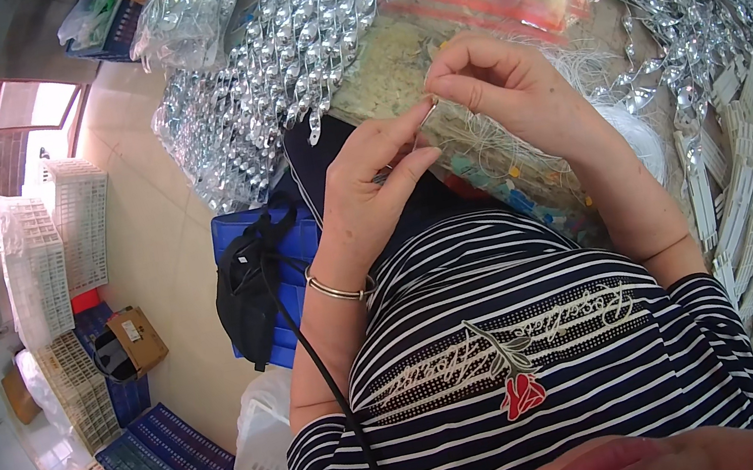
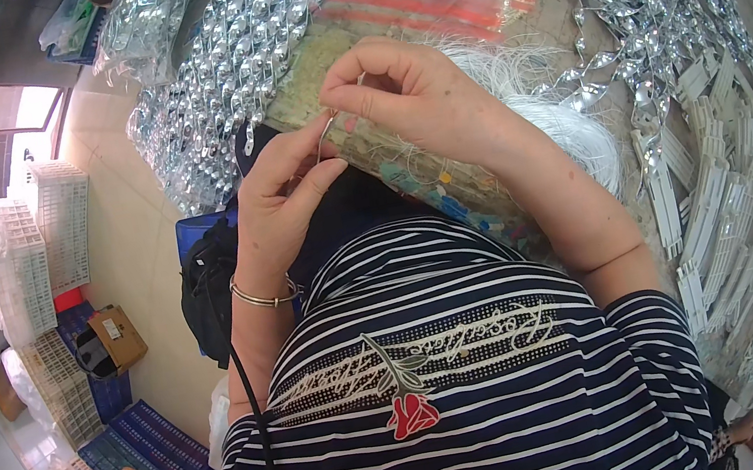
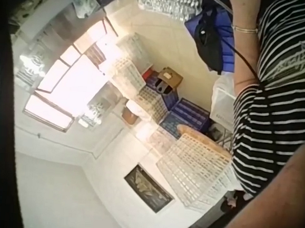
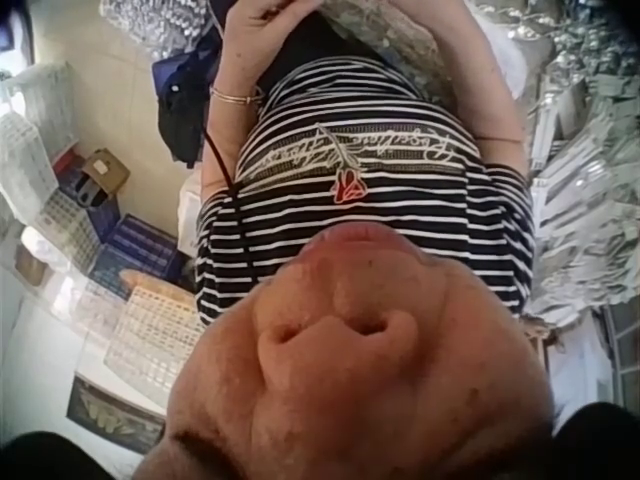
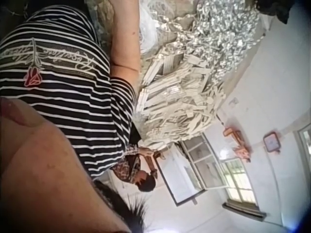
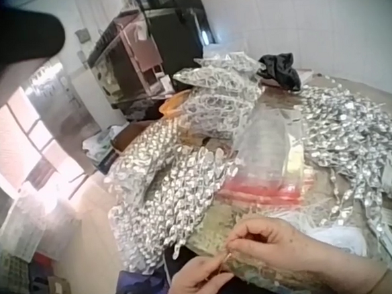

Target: Assemble and package small silver plastic components at a factory workbench.

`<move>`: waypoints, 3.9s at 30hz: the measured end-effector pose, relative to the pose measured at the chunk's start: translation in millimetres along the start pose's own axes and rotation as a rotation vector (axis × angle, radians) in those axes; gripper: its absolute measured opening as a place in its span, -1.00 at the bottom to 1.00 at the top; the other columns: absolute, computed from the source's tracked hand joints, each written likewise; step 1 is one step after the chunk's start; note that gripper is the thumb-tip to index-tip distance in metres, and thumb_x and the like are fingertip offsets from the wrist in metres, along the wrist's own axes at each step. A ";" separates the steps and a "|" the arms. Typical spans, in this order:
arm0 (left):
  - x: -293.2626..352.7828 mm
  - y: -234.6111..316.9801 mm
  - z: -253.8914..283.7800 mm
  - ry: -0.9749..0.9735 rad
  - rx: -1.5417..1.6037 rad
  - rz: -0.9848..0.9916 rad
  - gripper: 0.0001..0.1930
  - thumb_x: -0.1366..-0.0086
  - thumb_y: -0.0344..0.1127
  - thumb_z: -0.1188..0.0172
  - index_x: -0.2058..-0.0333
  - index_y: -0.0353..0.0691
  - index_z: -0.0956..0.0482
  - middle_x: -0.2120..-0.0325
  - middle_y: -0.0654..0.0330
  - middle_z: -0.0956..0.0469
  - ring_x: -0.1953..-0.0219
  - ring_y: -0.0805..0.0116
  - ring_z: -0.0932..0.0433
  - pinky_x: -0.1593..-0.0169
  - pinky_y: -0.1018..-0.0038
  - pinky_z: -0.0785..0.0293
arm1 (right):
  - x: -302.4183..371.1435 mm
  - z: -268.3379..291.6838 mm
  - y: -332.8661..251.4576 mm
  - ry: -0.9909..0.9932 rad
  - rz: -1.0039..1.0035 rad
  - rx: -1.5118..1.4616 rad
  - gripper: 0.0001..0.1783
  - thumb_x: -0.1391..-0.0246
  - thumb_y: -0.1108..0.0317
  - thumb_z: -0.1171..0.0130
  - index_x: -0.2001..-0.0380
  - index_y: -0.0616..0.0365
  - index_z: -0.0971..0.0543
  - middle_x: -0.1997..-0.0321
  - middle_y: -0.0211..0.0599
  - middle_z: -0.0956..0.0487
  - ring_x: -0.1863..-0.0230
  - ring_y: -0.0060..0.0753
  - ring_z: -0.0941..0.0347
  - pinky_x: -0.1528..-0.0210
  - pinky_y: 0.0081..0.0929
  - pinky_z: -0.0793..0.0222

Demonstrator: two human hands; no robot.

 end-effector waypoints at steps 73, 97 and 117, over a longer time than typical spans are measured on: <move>-1.4 -3.6 -0.9 0.085 0.396 0.234 -0.90 -0.22 -0.47 -0.11 0.34 -0.38 -0.55 0.49 0.21 -0.55 0.41 0.52 -0.50 0.22 0.62 -0.39 | 3.0 26.7 -24.4 0.098 0.018 0.086 -0.89 -0.07 0.43 -0.14 0.32 0.21 -0.56 0.30 -0.49 -0.51 0.24 -0.67 -0.37 0.12 -0.66 -0.28; 2.5 -16.0 -10.2 0.045 0.418 0.314 -0.89 -0.23 -0.47 -0.11 0.32 -0.39 -0.55 0.47 0.19 -0.57 0.39 0.50 -0.51 0.21 0.59 -0.40 | 0.1 28.5 -19.6 0.090 0.049 -0.109 -0.82 -0.16 0.34 -0.05 0.32 0.22 -0.56 0.34 -0.44 -0.53 0.28 -0.62 -0.43 0.17 -0.62 -0.35; -2.1 -1.7 -3.8 0.140 0.308 0.184 -0.87 -0.23 -0.45 -0.13 0.28 -0.37 -0.56 0.44 0.23 -0.58 0.40 0.56 -0.53 0.30 0.67 -0.45 | 4.2 -1.9 -28.8 -0.005 0.093 0.287 -0.92 0.04 0.48 -0.22 0.41 0.22 -0.62 0.42 -0.41 -0.52 0.33 -0.60 -0.41 0.25 -0.65 -0.30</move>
Point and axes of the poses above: each hand's wrist, its own x-axis away from the middle knuckle, its own z-axis out of the back of the hand, y = z × x, the point moved 8 cm from there along -x, towards the middle knuckle
